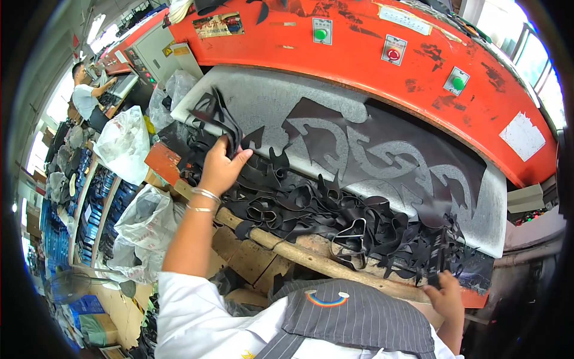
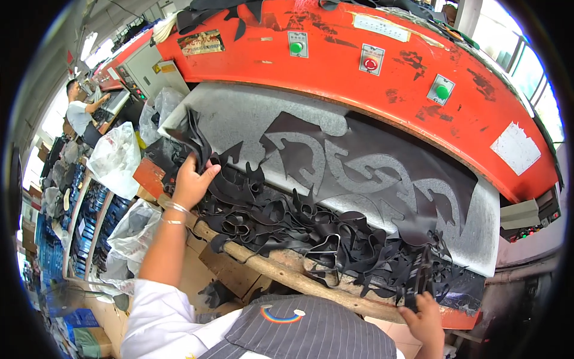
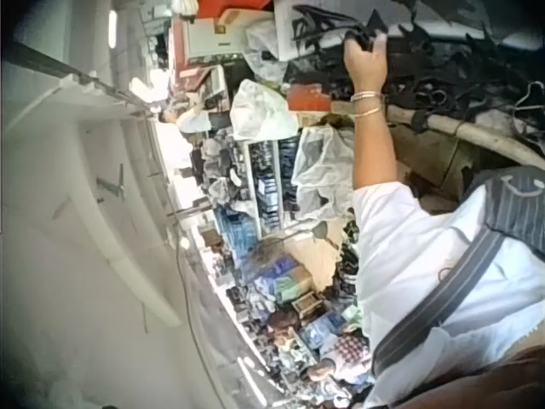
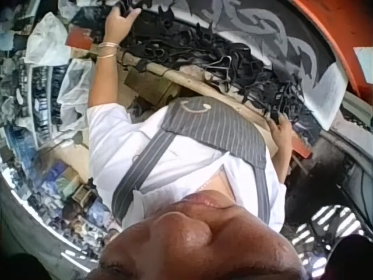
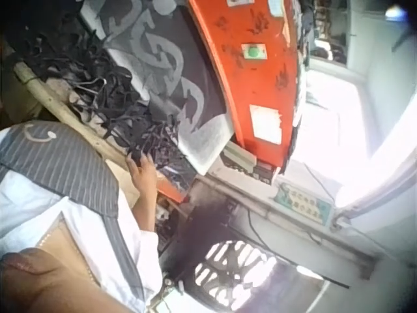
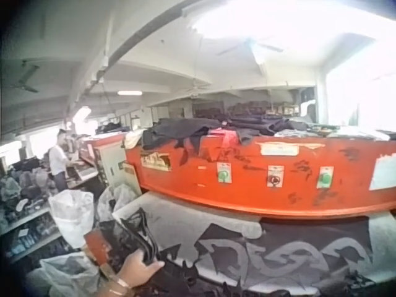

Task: Cutting out shoe components from a sheet of leather using a metal die and a hydraulic press.

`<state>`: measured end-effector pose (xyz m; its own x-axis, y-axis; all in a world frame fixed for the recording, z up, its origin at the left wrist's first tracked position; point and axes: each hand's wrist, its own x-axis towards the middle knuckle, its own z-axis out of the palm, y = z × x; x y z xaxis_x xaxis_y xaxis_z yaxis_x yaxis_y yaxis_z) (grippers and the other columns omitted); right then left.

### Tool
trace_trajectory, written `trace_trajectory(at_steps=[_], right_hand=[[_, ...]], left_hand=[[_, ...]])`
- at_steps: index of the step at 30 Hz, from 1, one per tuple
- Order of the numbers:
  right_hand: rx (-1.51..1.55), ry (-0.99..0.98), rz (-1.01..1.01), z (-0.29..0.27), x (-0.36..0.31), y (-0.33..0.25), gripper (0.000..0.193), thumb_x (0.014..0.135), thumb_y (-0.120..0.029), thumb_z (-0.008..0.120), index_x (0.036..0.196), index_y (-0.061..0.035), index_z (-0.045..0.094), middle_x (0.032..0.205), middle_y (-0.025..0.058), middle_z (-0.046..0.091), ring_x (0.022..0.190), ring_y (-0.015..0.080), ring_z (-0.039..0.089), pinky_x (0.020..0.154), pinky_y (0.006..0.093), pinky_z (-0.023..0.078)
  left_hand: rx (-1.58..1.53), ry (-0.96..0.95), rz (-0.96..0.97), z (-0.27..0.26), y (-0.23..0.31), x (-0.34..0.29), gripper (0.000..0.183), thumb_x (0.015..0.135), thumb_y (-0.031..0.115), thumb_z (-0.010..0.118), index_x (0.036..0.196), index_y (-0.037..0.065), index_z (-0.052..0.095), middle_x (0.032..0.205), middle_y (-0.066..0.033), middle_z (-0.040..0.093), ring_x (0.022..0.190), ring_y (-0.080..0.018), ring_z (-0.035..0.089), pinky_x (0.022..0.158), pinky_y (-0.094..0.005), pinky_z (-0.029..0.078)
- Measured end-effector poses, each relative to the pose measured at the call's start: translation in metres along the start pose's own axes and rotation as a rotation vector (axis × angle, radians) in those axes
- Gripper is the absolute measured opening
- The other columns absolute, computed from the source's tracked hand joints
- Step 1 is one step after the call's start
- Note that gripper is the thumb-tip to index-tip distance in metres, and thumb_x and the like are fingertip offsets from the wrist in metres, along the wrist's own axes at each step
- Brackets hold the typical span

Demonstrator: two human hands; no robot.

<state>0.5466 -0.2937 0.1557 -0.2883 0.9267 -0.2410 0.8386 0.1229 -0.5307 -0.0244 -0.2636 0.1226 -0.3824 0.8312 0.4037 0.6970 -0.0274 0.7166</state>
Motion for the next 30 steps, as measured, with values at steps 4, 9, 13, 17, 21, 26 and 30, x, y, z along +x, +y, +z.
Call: trace_trajectory(at_steps=[4,9,13,17,21,26,30], right_hand=[[-0.162,-0.150,0.067,0.040,-0.001,-0.016,0.036,0.074,-0.027,0.078,0.082,0.0032,0.060,0.084,0.0213,0.053,0.075,0.0404,0.058,0.064,0.0472,0.047],[-0.490,-0.258,0.135,0.064,0.007,-0.030,0.038,0.076,-0.035,0.075,0.090,-0.0003,0.065,0.093,0.0213,0.056,0.086,0.0423,0.061,0.074,0.0488,0.050],[-0.516,-0.295,0.143,0.048,-0.004,-0.041,0.038,0.074,-0.034,0.077,0.094,-0.0028,0.067,0.104,0.0212,0.058,0.085,0.0392,0.063,0.076,0.0475,0.051],[-0.511,-0.432,0.162,0.018,-0.021,-0.032,0.039,0.073,-0.035,0.077,0.093,-0.0032,0.068,0.127,0.0242,0.055,0.093,0.0388,0.065,0.081,0.0432,0.052],[-0.569,-0.382,0.112,0.039,-0.018,-0.001,0.037,0.072,-0.034,0.078,0.091,-0.0039,0.068,0.108,0.0189,0.059,0.092,0.0369,0.062,0.077,0.0442,0.052],[-0.576,-0.205,-0.065,0.046,0.001,0.007,0.038,0.072,-0.035,0.078,0.089,-0.0037,0.065,0.094,0.0158,0.058,0.091,0.0333,0.060,0.076,0.0421,0.051],[-0.498,-0.205,-0.044,0.047,0.014,0.003,0.040,0.074,-0.036,0.077,0.086,-0.0026,0.061,0.089,0.0165,0.057,0.089,0.0346,0.060,0.074,0.0433,0.050]], left_hand=[[0.451,-0.450,0.160,-0.008,-0.068,0.024,0.058,0.073,0.037,0.079,0.114,0.000,0.061,0.106,-0.0186,0.065,0.105,-0.0369,0.058,0.095,-0.0415,0.042],[0.689,-0.930,0.216,0.018,-0.115,0.018,0.082,0.068,0.050,0.079,0.133,0.008,0.052,0.126,-0.0107,0.055,0.122,-0.0308,0.050,0.105,-0.0505,0.034],[0.692,-0.900,0.307,0.007,-0.131,0.033,0.074,0.066,0.045,0.081,0.126,0.008,0.057,0.112,-0.0105,0.060,0.111,-0.0308,0.055,0.097,-0.0437,0.039],[0.708,-0.776,0.364,0.000,-0.145,0.021,0.052,0.070,0.036,0.080,0.109,0.007,0.062,0.102,-0.0108,0.060,0.101,-0.0307,0.055,0.091,-0.0404,0.040],[0.605,-0.776,0.107,-0.007,-0.125,0.013,0.047,0.070,0.029,0.081,0.107,0.006,0.063,0.109,-0.0120,0.062,0.107,-0.0319,0.054,0.096,-0.0411,0.041],[0.427,-0.520,-0.145,-0.023,-0.115,0.012,0.046,0.072,0.025,0.081,0.108,0.002,0.065,0.103,-0.0190,0.063,0.105,-0.0376,0.056,0.095,-0.0411,0.045],[-0.016,-0.355,-0.341,-0.055,-0.117,0.024,0.048,0.075,0.024,0.079,0.111,-0.003,0.063,0.103,-0.0175,0.068,0.098,-0.0231,0.063,0.088,-0.0332,0.048]])
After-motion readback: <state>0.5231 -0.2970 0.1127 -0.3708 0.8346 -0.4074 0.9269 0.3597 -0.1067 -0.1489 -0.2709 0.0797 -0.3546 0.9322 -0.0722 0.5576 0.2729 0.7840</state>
